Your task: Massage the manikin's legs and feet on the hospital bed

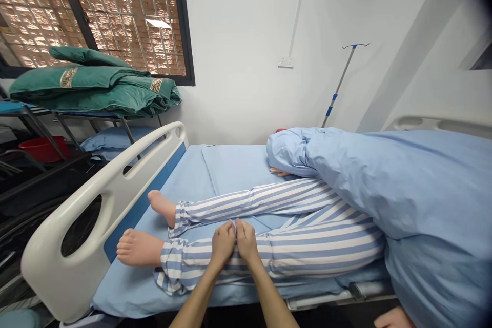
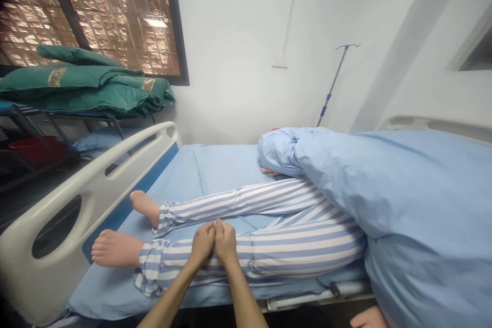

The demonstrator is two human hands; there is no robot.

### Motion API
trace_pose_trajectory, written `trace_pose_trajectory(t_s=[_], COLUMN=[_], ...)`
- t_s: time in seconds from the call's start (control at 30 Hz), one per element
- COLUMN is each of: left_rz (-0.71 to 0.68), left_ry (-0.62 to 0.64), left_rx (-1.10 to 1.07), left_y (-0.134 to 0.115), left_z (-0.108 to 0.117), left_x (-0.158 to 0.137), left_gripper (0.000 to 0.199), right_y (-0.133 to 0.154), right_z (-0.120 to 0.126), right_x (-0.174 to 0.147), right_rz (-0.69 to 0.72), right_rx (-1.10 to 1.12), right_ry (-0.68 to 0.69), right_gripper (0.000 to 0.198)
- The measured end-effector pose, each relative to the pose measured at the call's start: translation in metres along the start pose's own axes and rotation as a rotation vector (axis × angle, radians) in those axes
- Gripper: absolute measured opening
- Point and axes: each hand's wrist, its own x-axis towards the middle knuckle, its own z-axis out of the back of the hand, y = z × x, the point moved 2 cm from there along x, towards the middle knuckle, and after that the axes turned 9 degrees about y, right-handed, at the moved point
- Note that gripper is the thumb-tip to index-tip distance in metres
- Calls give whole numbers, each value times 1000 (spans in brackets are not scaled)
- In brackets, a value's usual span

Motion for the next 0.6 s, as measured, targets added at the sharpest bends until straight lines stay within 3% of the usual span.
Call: trace_pose_trajectory(t_s=[0.13,0.4,0.6], left_rz=[56,6,-23], left_ry=[-15,-18,-5], left_rx=[296,330,222], left_y=[15,11,16], left_z=[-9,-6,-7], left_x=[-4,-5,-6], left_gripper=[22,24,21], right_y=[0,38,2], right_z=[1,32,24], right_x=[4,24,5], right_rz=[-23,52,-13], right_rx=[21,3,-37], right_ry=[-20,32,10], right_gripper=[35,37,38])
